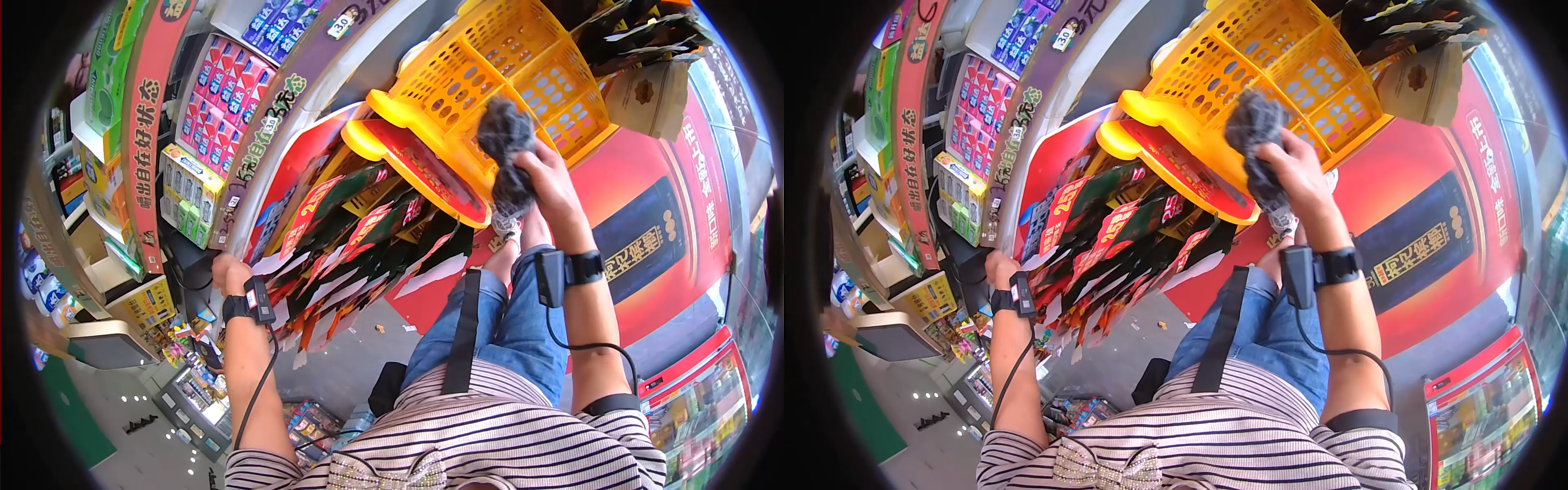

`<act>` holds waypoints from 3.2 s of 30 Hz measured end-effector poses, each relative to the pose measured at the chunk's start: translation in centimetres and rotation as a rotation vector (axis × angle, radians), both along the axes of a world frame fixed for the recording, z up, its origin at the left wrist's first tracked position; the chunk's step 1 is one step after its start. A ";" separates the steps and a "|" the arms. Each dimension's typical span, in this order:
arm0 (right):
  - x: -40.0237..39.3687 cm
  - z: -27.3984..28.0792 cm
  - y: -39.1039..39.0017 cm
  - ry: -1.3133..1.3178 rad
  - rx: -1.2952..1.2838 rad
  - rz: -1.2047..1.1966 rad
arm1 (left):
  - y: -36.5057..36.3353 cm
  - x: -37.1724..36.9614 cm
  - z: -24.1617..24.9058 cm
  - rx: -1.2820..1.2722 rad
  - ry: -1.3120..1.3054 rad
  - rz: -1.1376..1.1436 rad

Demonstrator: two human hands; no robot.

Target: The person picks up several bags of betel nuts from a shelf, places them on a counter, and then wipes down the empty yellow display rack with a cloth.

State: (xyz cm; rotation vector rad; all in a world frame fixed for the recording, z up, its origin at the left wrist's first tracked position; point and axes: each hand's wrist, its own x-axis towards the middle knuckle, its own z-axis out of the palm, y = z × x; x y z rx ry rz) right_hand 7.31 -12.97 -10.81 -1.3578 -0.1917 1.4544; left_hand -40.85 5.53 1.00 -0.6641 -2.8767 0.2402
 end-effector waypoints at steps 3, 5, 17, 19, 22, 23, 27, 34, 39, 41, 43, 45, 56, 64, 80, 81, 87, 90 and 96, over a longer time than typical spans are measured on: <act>-2.2 1.0 4.8 -0.274 0.132 0.113 | -0.1 0.8 0.3 0.005 0.025 0.011; -4.1 1.3 8.6 -0.513 0.223 0.206 | -0.1 0.8 0.2 -0.025 0.034 0.004; -12.1 0.6 16.0 -1.206 -0.024 0.200 | -0.4 -0.1 0.6 -0.369 0.071 -0.129; -11.9 -0.4 15.7 -1.123 0.103 0.084 | -0.2 -0.8 0.3 -0.253 0.028 -0.032; -11.4 -1.5 15.1 -0.934 0.240 -0.016 | -0.2 0.5 0.2 0.014 -0.024 0.108; -11.2 -1.8 15.0 -0.866 0.271 -0.034 | -0.2 2.2 0.8 0.124 -0.043 0.160; -9.7 -2.9 13.9 -0.687 0.362 -0.021 | -0.4 5.7 2.1 0.375 -0.077 0.271; -3.4 -3.9 10.2 -1.072 0.218 0.803 | -0.5 2.4 1.0 -0.016 0.038 0.115; 0.7 -3.8 8.8 -0.802 -0.073 0.476 | 0.5 -0.7 -0.3 -0.118 0.103 0.137; 1.6 -2.7 9.1 -0.377 -0.017 0.180 | 0.7 -2.7 -0.8 -0.196 0.124 0.095; 0.8 -1.3 9.9 -0.312 0.041 0.195 | 0.5 -3.9 -1.0 -0.258 0.147 0.065; -0.9 -0.8 11.2 -0.313 0.149 0.251 | 0.2 -4.0 -1.1 -0.279 0.157 0.024; -6.4 -2.6 14.9 -1.207 0.246 0.552 | -1.3 3.5 2.0 -0.445 0.122 -0.315; -2.5 -2.1 14.8 -1.445 0.315 0.641 | -0.7 2.7 1.2 -0.271 0.137 -0.146; 7.6 1.8 14.1 -0.540 0.219 -0.683 | -0.9 6.4 2.7 0.048 0.008 0.008; 7.7 1.4 14.8 -0.596 0.253 -0.626 | -1.0 7.4 3.3 0.033 0.002 0.001; 11.1 -0.1 18.5 -1.067 -0.183 0.136 | -0.8 2.9 1.4 0.027 -0.032 -0.017; 12.7 -1.7 20.7 -1.130 -0.236 0.276 | -1.0 3.8 1.7 -0.055 0.060 -0.087; 6.1 -0.6 19.0 -1.073 -0.291 0.136 | -0.1 1.6 0.4 0.070 0.097 0.141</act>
